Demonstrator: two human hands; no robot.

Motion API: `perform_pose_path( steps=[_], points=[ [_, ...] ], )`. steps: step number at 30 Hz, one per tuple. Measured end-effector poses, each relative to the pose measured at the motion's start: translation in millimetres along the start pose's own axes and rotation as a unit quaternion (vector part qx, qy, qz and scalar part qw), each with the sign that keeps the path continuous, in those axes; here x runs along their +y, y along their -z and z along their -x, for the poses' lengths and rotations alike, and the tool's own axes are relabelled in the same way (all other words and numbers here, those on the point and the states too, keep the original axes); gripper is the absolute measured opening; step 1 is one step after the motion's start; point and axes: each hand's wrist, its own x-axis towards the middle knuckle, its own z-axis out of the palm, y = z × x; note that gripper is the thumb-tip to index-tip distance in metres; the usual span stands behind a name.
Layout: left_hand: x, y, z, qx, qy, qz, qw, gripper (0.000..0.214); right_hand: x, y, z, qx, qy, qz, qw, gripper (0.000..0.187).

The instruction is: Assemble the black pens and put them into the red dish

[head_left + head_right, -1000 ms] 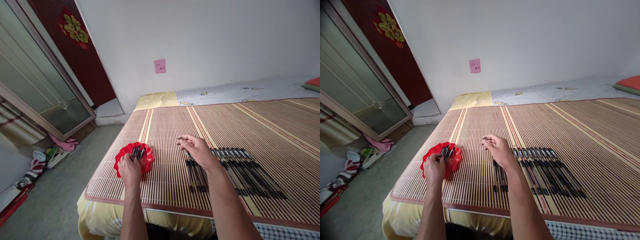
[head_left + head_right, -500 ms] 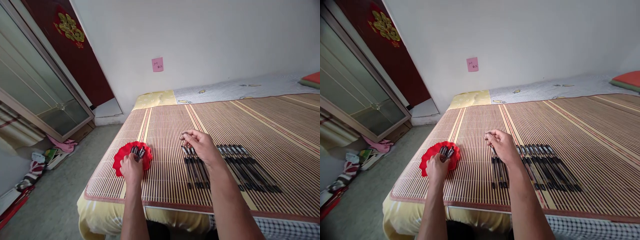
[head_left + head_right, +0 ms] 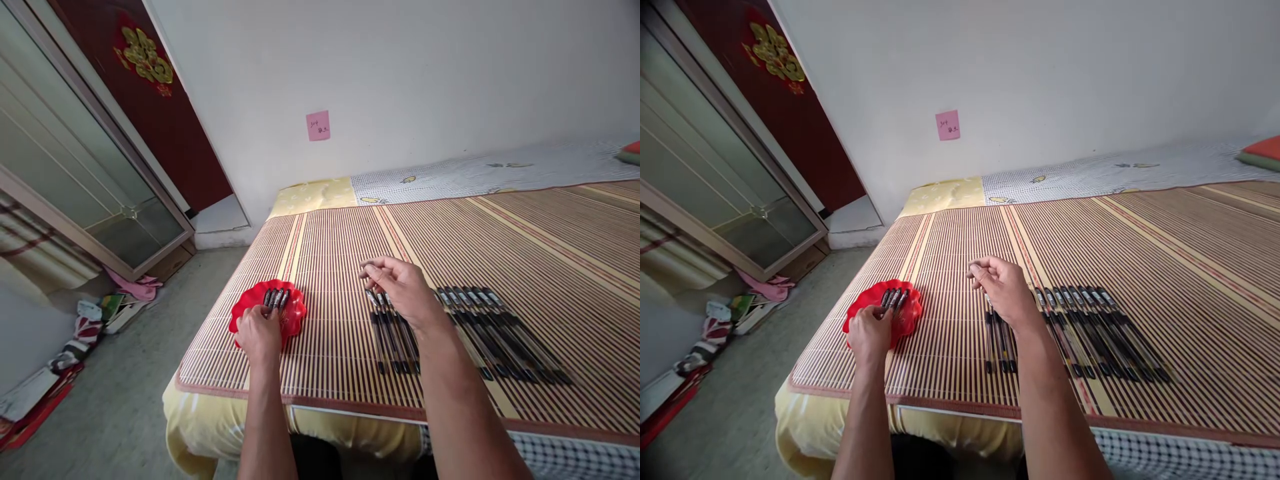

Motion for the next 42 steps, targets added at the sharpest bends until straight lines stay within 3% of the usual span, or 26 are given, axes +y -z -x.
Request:
perform_pose_path(
  steps=[8,12,14,17,19,23,28,36,42],
  points=[
    [-2,-2.9,0,0.049,-0.031,0.045,0.997,0.024,-3,0,1,0.021,0.008,-0.001,1.0,0.027],
    [8,-2.3,6,0.063,-0.085,0.112,0.988,0.019,-10,4,4,0.1,0.038,-0.045,0.993,0.023],
    [20,-4.5,14,0.036,-0.135,0.196,0.971,0.016,-18,6,6,0.158,0.063,-0.087,0.982,0.02],
    [43,-10.6,33,-0.066,-0.21,0.307,0.926,0.014,-31,9,10,0.223,0.101,-0.157,0.957,0.017],
    [58,-14.8,50,-0.132,-0.243,0.324,0.905,0.013,-36,11,12,0.244,0.118,-0.185,0.945,0.016],
    [80,-22.3,85,-0.212,-0.251,0.264,0.907,0.026,-37,15,13,0.249,0.125,-0.19,0.941,0.017],
    [91,-35.1,111,-0.214,-0.265,0.175,0.924,0.047,-35,17,11,0.236,0.128,-0.212,0.94,0.013],
    [96,-45.0,119,-0.209,-0.273,0.107,0.933,0.062,-37,19,11,0.239,0.128,-0.207,0.94,0.015],
    [90,-43.4,109,-0.228,-0.275,0.102,0.928,0.05,-36,20,11,0.239,0.116,-0.162,0.95,0.019]
  ],
)
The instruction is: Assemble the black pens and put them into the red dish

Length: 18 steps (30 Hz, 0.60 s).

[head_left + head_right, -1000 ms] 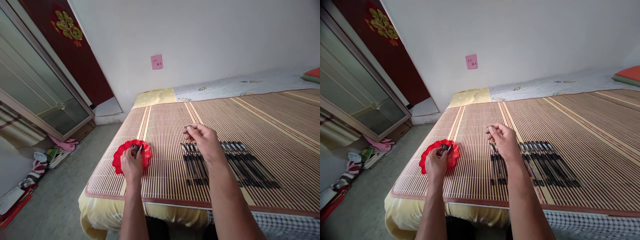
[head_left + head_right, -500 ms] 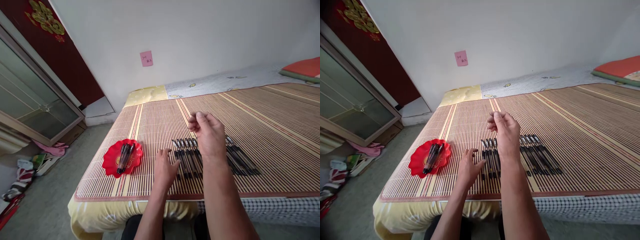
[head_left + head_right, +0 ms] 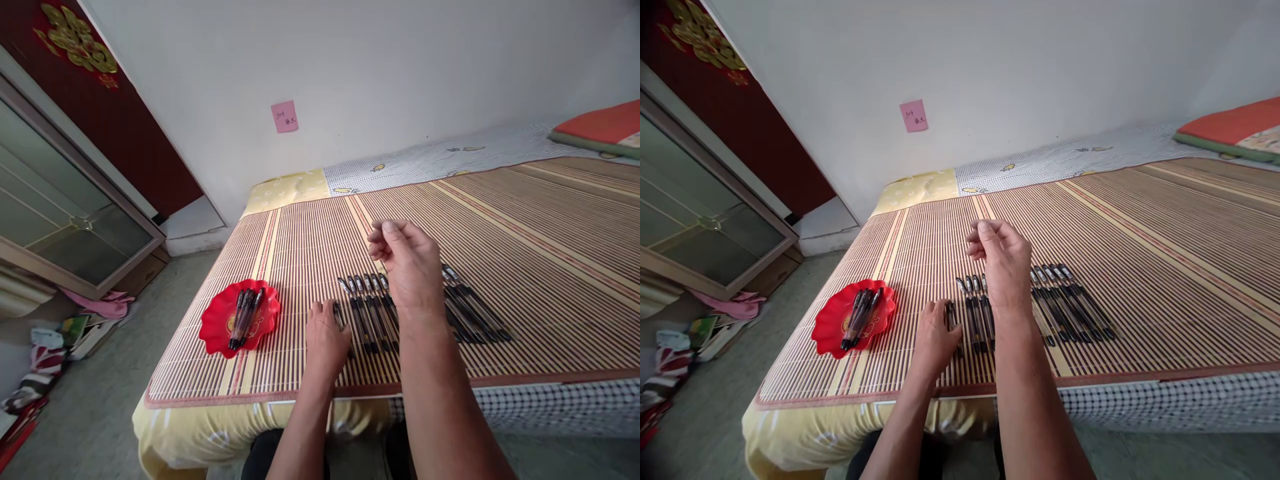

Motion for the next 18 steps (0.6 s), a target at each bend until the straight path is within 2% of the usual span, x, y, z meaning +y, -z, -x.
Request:
perform_pose_path(
  steps=[4,9,14,18],
  points=[
    [-17,10.1,-4,0.009,0.013,0.015,1.0,0.05,-4,-2,2,-0.005,-0.013,0.007,1.0,0.019],
    [-36,22.2,-9,0.053,0.028,-0.011,0.998,0.049,-7,-6,5,-0.017,-0.027,-0.001,0.999,0.013],
    [-39,23.2,-13,0.057,0.061,-0.055,0.995,0.05,-3,-9,6,-0.033,-0.03,0.014,0.999,0.011],
    [-37,18.2,-15,0.069,0.079,-0.076,0.992,0.04,1,-11,6,-0.047,-0.028,0.05,0.997,0.013]
  ],
)
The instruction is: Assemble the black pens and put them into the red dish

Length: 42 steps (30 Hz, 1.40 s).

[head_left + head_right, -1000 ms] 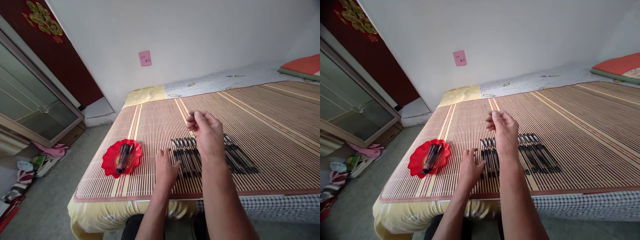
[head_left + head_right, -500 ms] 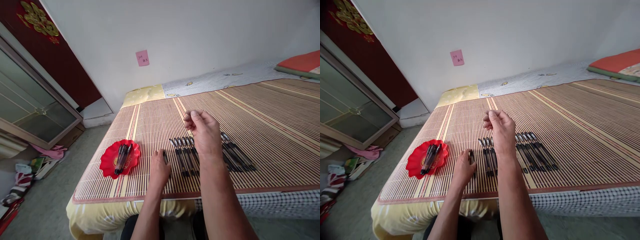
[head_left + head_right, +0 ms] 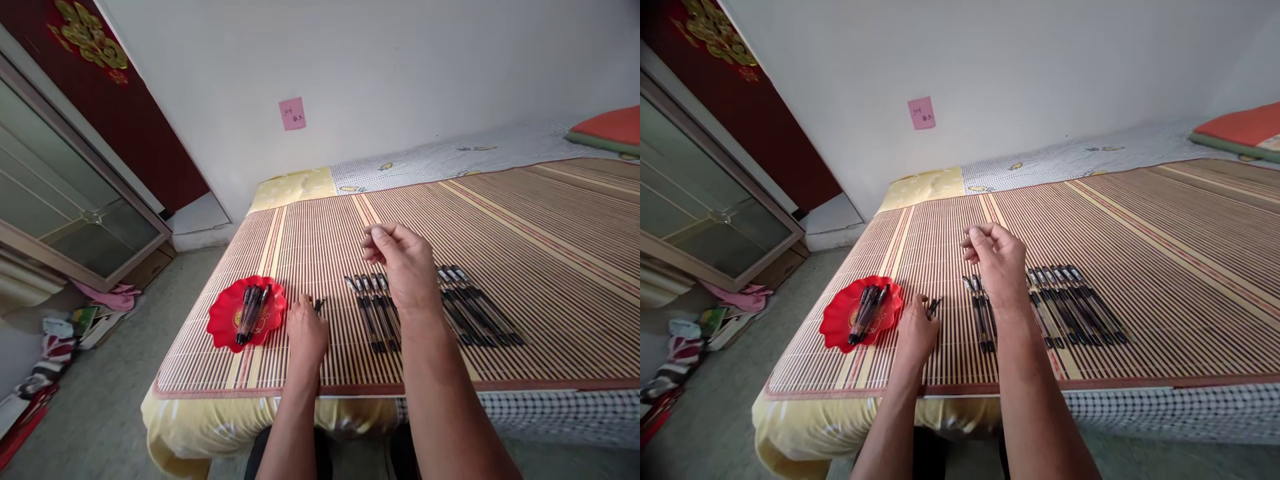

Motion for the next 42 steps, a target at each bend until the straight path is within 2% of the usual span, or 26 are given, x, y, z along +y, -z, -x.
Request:
perform_pose_path(
  steps=[3,15,20,24,28,33,38,40,42],
  points=[
    [1,-1.9,0,0.009,0.006,-0.007,1.0,0.031,1,-1,1,-0.009,-0.005,0.014,1.0,0.013],
    [2,0.4,-3,0.013,0.011,0.004,1.0,0.025,5,-2,0,-0.028,-0.007,0.011,1.0,0.014],
    [-3,8.3,-3,0.015,0.02,0.03,0.999,0.021,3,-2,1,-0.035,-0.008,0.02,0.999,0.015],
    [-11,16.5,-1,-0.022,-0.001,0.06,0.998,0.008,3,-2,2,-0.038,-0.003,0.031,0.999,0.016],
    [-18,14.2,-1,-0.052,-0.023,0.082,0.995,0.012,4,-3,1,-0.038,-0.001,0.031,0.999,0.015],
    [-21,9.8,-4,-0.051,-0.034,0.146,0.987,0.012,4,-4,1,-0.039,-0.004,0.031,0.999,0.016],
    [-17,19.7,-7,-0.068,-0.069,0.269,0.958,0.021,10,-4,0,-0.047,-0.019,0.049,0.998,0.017],
    [-15,24.8,-7,-0.069,-0.08,0.36,0.927,0.025,14,-4,-1,-0.076,-0.032,0.072,0.994,0.02],
    [-14,29.6,-6,-0.067,-0.074,0.475,0.874,0.03,18,-4,-1,-0.119,-0.049,0.105,0.986,0.023]
  ],
)
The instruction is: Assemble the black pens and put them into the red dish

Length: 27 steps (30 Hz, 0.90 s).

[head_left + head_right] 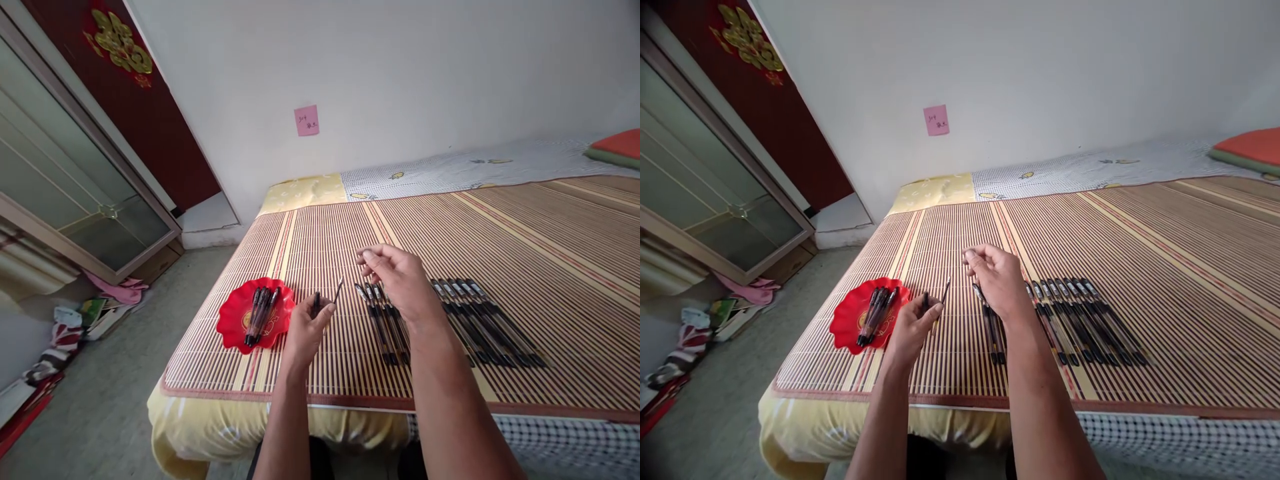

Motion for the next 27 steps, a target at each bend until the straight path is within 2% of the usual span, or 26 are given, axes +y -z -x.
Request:
perform_pose_path(
  steps=[3,7,12,22,24,27],
  points=[
    [6,3.5,3,0.012,0.01,0.123,0.992,0.036,5,-4,0,-0.063,-0.017,0.04,0.997,0.029],
    [16,7.8,8,0.01,0.011,0.144,0.99,0.035,9,-14,2,-0.127,-0.021,0.027,0.991,0.03],
    [21,10.0,10,0.002,-0.006,0.148,0.989,0.035,8,-24,3,-0.157,-0.016,0.004,0.987,0.021],
    [25,8.6,13,-0.037,-0.013,0.196,0.98,0.033,-2,-32,8,-0.183,-0.036,-0.087,0.979,0.016],
    [24,8.8,14,-0.048,-0.008,0.202,0.978,0.033,-4,-31,8,-0.161,-0.027,-0.098,0.982,0.016],
    [19,10.3,15,-0.057,0.008,0.204,0.977,0.044,-10,-26,7,-0.089,-0.015,-0.137,0.986,0.017]
  ],
)
